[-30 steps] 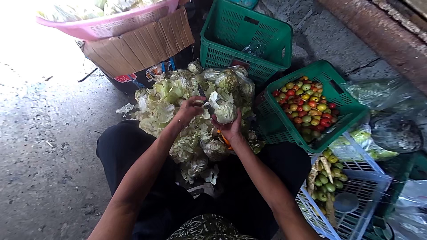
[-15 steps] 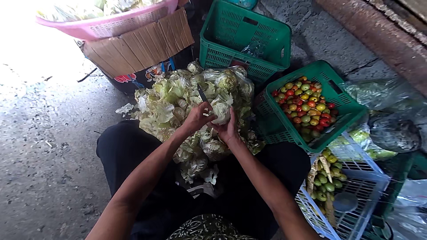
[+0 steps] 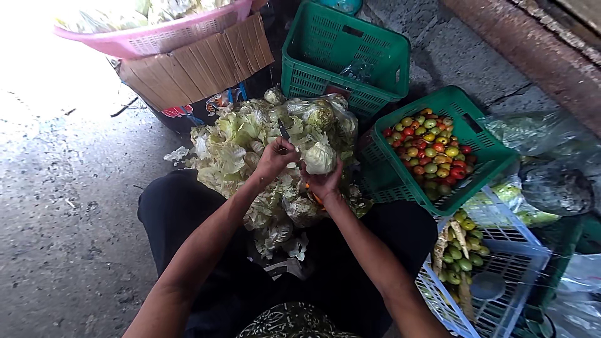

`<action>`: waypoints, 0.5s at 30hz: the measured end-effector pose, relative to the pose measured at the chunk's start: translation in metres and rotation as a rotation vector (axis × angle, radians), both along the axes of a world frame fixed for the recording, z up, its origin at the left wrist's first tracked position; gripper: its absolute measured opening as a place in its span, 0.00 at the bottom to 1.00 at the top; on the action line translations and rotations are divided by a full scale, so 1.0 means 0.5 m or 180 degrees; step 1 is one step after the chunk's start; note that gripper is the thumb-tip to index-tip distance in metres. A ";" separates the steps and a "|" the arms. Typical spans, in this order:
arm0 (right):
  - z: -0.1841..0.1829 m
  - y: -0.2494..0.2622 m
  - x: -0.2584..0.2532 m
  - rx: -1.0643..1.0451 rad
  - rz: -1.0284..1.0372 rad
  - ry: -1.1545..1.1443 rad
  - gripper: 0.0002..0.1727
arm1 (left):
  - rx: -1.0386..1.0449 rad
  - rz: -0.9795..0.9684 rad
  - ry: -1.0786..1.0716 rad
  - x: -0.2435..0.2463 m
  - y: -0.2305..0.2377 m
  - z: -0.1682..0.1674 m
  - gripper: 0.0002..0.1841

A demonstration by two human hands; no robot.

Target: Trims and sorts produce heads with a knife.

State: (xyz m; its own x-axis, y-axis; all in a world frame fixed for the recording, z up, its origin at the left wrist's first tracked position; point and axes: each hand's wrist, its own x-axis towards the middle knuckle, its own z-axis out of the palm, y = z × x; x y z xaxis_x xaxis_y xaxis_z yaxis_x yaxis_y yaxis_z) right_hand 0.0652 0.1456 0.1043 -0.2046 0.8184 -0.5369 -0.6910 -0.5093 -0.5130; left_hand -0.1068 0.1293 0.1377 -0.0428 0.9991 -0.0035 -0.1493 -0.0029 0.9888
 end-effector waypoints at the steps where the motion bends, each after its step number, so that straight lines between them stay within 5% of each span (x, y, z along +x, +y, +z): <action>1: -0.001 -0.001 0.002 0.0036 -0.0011 0.0051 0.43 | -0.0143 0.0165 -0.0206 0.000 0.000 0.001 0.11; 4: -0.001 -0.003 0.003 0.0197 0.0018 0.0119 0.43 | -0.0407 0.0606 -0.0200 -0.008 0.009 -0.015 0.12; 10: 0.008 -0.001 0.001 0.0310 0.0160 0.0144 0.44 | -0.0299 0.0452 0.1769 -0.022 0.003 -0.005 0.29; 15: 0.008 -0.001 -0.002 0.0284 0.0049 0.0143 0.40 | 0.0031 -0.0551 0.1100 0.004 -0.028 0.021 0.23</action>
State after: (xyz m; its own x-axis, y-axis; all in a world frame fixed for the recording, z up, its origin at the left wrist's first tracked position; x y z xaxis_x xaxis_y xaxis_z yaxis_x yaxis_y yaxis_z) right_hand 0.0641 0.1449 0.1085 -0.2398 0.8592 -0.4519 -0.7068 -0.4736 -0.5255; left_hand -0.1049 0.1151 0.1483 0.1294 0.9915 -0.0089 0.1936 -0.0164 0.9809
